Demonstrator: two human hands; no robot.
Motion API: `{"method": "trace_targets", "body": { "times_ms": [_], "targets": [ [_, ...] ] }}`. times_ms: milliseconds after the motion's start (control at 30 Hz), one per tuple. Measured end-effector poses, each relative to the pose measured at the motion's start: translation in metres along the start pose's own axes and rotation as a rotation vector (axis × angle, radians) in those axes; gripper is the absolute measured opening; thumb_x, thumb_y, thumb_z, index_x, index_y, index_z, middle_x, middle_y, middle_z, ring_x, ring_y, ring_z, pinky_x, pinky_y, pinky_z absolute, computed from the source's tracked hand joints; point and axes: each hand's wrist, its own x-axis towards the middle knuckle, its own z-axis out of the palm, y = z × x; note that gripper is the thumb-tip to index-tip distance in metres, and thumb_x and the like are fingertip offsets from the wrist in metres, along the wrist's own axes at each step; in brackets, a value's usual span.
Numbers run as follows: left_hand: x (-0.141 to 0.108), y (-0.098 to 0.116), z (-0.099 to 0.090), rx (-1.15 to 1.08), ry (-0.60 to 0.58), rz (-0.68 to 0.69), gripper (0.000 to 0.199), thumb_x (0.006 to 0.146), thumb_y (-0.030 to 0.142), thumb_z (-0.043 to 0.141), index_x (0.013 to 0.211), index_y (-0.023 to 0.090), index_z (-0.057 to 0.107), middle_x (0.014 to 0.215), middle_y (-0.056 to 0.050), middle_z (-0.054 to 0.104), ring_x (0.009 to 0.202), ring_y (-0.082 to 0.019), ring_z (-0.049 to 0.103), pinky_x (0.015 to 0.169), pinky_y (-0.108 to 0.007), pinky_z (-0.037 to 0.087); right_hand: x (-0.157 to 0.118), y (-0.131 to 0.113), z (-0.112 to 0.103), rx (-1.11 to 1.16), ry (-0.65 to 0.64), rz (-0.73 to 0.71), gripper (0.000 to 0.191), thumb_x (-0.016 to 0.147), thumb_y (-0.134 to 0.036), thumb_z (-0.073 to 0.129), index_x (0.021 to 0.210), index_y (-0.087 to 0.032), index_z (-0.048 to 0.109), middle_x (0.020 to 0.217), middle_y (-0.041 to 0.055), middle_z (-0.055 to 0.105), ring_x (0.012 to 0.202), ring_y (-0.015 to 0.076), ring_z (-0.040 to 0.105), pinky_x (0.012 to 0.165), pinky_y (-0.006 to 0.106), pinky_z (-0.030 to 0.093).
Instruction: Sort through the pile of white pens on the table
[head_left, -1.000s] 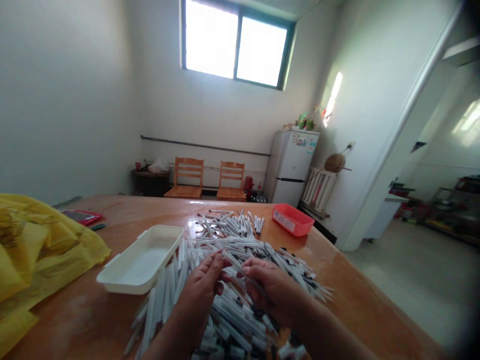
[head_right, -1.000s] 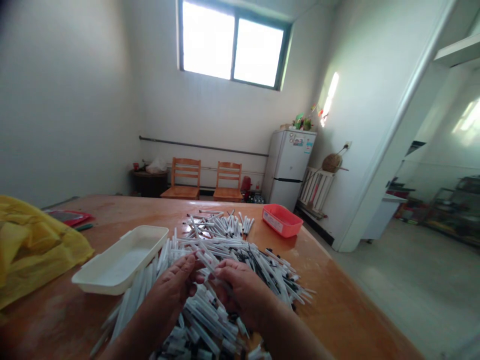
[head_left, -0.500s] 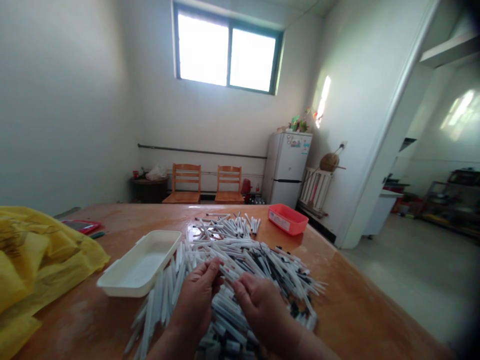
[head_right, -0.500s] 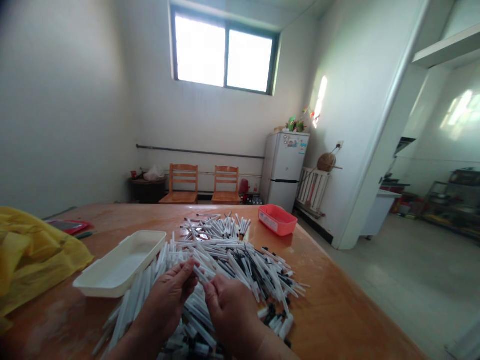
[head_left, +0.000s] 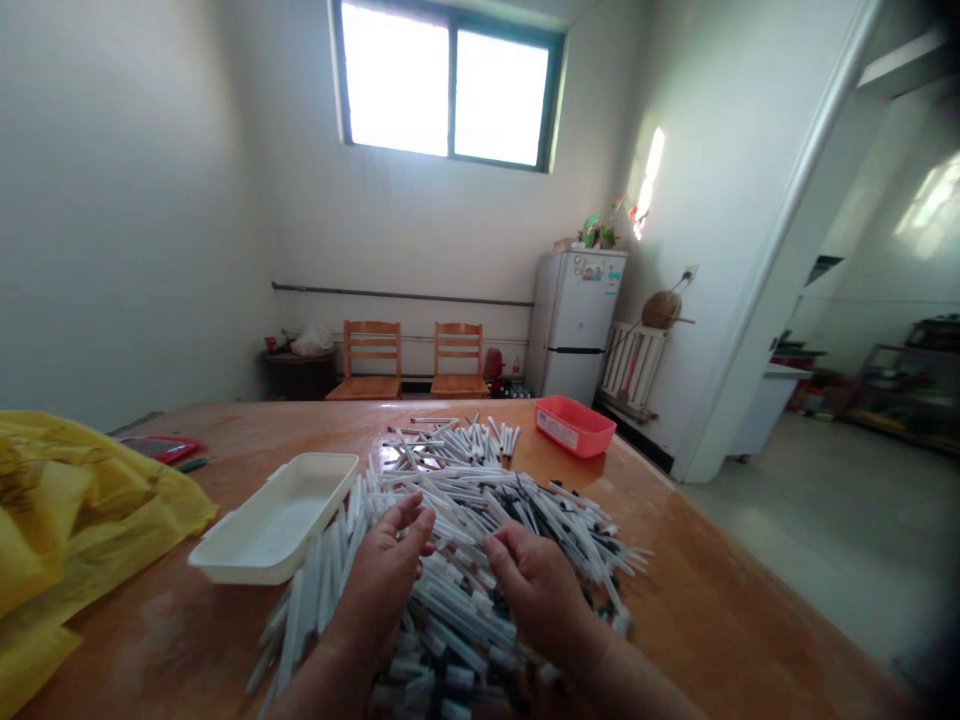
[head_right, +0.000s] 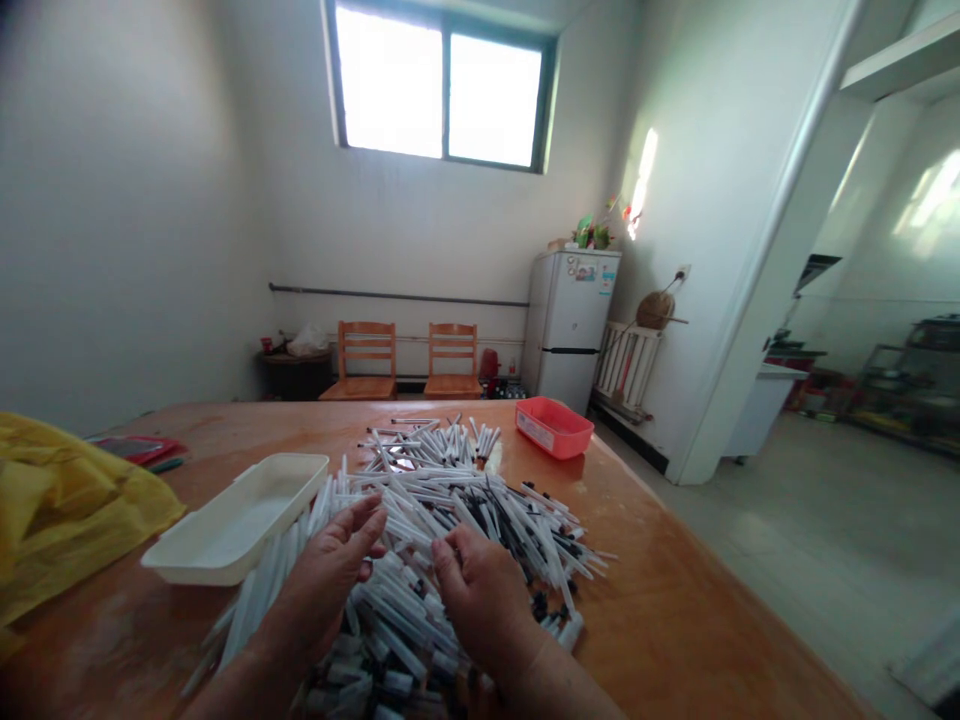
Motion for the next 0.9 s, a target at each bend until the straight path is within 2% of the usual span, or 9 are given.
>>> {"method": "trace_targets", "body": {
  "times_ms": [67, 133, 200, 267, 400, 567, 733, 900],
  "targets": [
    [-0.005, 0.001, 0.006, -0.007, -0.074, -0.030, 0.052, 0.076, 0.055, 0.072, 0.114, 0.018, 0.067, 0.085, -0.001, 0.066, 0.062, -0.010, 0.053, 0.049, -0.020, 0.035, -0.002, -0.003, 0.000, 0.038, 0.002, -0.007, 0.036, 0.098, -0.049, 0.044, 0.085, -0.022, 0.063, 0.069, 0.0013, 0.065, 0.064, 0.0165, 0.057, 0.061, 0.026, 0.035],
    [-0.011, 0.004, 0.012, -0.049, -0.225, -0.082, 0.043, 0.076, 0.053, 0.074, 0.097, 0.016, 0.070, 0.076, 0.000, 0.062, 0.056, -0.008, 0.048, 0.046, -0.020, 0.030, -0.005, -0.007, 0.001, 0.099, -0.020, -0.034, 0.034, 0.097, -0.049, 0.048, 0.088, -0.022, 0.065, 0.071, 0.0013, 0.065, 0.066, 0.0166, 0.058, 0.063, 0.026, 0.036],
    [-0.015, 0.006, 0.017, -0.126, -0.315, -0.105, 0.036, 0.076, 0.049, 0.075, 0.086, 0.015, 0.069, 0.069, 0.002, 0.059, 0.055, -0.007, 0.047, 0.048, -0.019, 0.033, -0.006, -0.009, 0.002, 0.204, -0.046, -0.061, 0.034, 0.096, -0.050, 0.051, 0.090, -0.021, 0.067, 0.072, 0.0013, 0.065, 0.067, 0.0163, 0.057, 0.063, 0.026, 0.037],
    [-0.015, 0.006, 0.018, -0.244, -0.280, -0.118, 0.030, 0.077, 0.043, 0.077, 0.085, 0.015, 0.069, 0.071, 0.001, 0.060, 0.061, -0.008, 0.054, 0.054, -0.018, 0.041, -0.005, -0.009, 0.003, 0.367, -0.056, -0.022, 0.038, 0.095, -0.054, 0.050, 0.092, -0.020, 0.067, 0.071, 0.0009, 0.063, 0.064, 0.0153, 0.056, 0.060, 0.026, 0.038],
    [-0.007, 0.005, 0.010, -0.434, -0.078, -0.166, 0.020, 0.080, 0.027, 0.077, 0.094, 0.016, 0.069, 0.084, -0.002, 0.066, 0.073, -0.011, 0.065, 0.066, -0.020, 0.054, 0.001, -0.003, 0.004, 0.724, -0.081, 0.196, 0.047, 0.093, -0.061, 0.045, 0.088, -0.017, 0.061, 0.066, 0.0007, 0.061, 0.053, 0.0118, 0.050, 0.051, 0.023, 0.036],
    [-0.002, 0.003, 0.005, -0.478, -0.014, -0.168, 0.009, 0.085, 0.017, 0.071, 0.093, 0.016, 0.069, 0.084, -0.002, 0.067, 0.070, -0.010, 0.067, 0.064, -0.019, 0.057, 0.001, -0.002, 0.007, 0.867, -0.240, 0.303, 0.048, 0.093, -0.058, 0.043, 0.077, -0.016, 0.059, 0.055, 0.0012, 0.059, 0.041, 0.0086, 0.042, 0.042, 0.021, 0.026],
    [-0.004, 0.005, 0.009, -0.501, 0.022, -0.166, 0.003, 0.087, 0.014, 0.068, 0.090, 0.014, 0.069, 0.083, -0.002, 0.067, 0.068, -0.009, 0.066, 0.063, -0.019, 0.058, -0.001, -0.001, 0.011, 0.838, -0.228, 0.236, 0.047, 0.092, -0.062, 0.050, 0.077, -0.017, 0.056, 0.053, -0.0028, 0.053, 0.042, 0.0079, 0.037, 0.043, 0.021, 0.024],
    [-0.005, 0.008, 0.009, -0.522, 0.054, -0.156, 0.002, 0.088, 0.014, 0.066, 0.088, 0.013, 0.068, 0.080, -0.002, 0.066, 0.064, -0.008, 0.065, 0.058, -0.017, 0.057, -0.005, -0.003, 0.009, 0.614, -0.067, 0.064, 0.040, 0.090, -0.055, 0.061, 0.079, -0.018, 0.059, 0.064, -0.0008, 0.058, 0.056, 0.0109, 0.046, 0.053, 0.023, 0.035]
  ]
}}
